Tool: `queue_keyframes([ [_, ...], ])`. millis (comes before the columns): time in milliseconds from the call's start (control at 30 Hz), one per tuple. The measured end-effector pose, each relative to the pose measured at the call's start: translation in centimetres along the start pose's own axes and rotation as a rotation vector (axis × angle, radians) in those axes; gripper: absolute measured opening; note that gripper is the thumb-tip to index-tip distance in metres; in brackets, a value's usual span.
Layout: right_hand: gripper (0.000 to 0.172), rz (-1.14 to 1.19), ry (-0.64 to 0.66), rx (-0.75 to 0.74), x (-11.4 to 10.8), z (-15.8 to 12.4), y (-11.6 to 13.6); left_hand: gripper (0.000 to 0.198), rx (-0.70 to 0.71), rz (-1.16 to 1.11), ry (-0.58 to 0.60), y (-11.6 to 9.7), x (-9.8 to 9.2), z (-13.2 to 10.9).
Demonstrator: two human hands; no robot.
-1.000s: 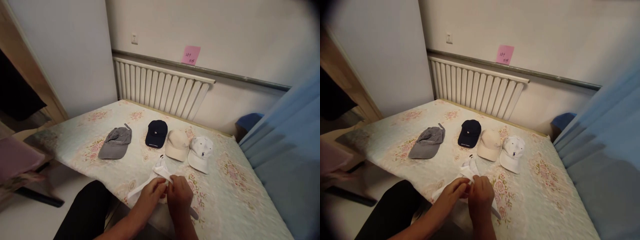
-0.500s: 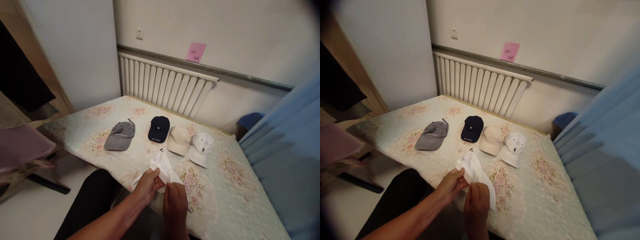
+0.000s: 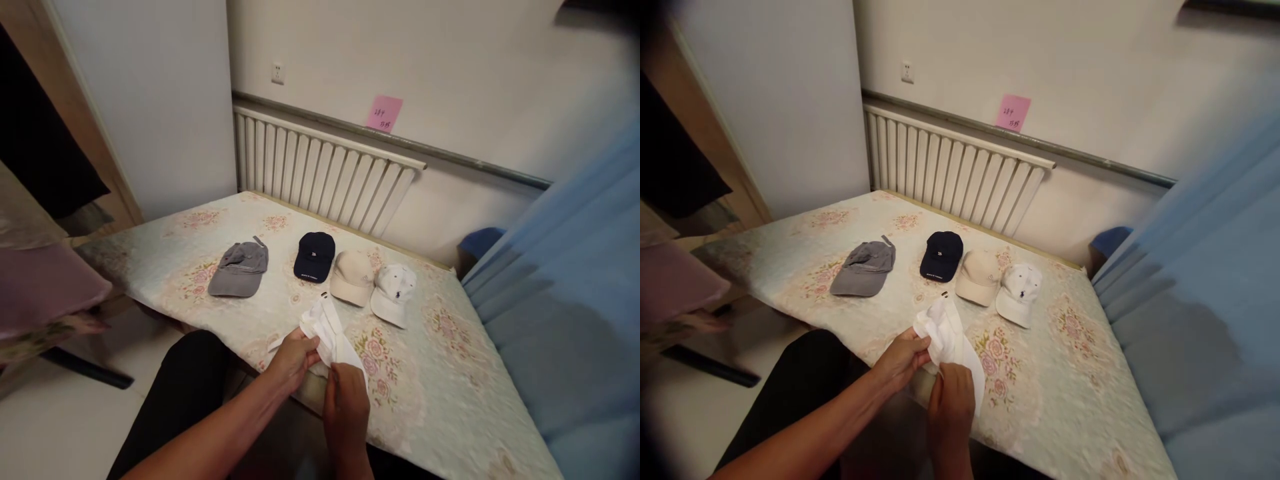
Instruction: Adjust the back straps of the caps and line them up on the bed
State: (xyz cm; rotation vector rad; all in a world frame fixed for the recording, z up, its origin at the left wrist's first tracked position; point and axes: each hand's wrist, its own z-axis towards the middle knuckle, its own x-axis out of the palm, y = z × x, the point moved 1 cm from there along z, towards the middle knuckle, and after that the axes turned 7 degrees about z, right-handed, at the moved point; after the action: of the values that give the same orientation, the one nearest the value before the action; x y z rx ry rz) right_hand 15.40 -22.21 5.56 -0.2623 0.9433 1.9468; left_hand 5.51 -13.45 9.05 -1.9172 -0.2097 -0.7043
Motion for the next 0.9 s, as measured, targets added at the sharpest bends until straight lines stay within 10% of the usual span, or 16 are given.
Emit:
queue_keyframes([
  [500, 0.017, -0.088, 0.119, 0.091, 0.8, 3.3, 0.8, 0.036, 0.03, 0.215, -0.012, -0.7, 0.6, -1.8],
  [900, 0.02, 0.578, 0.323, 0.759, 0.2, 5.3, -1.0, 0.036, 0.002, 0.197, 0.064, 0.1, -0.1, -1.0],
])
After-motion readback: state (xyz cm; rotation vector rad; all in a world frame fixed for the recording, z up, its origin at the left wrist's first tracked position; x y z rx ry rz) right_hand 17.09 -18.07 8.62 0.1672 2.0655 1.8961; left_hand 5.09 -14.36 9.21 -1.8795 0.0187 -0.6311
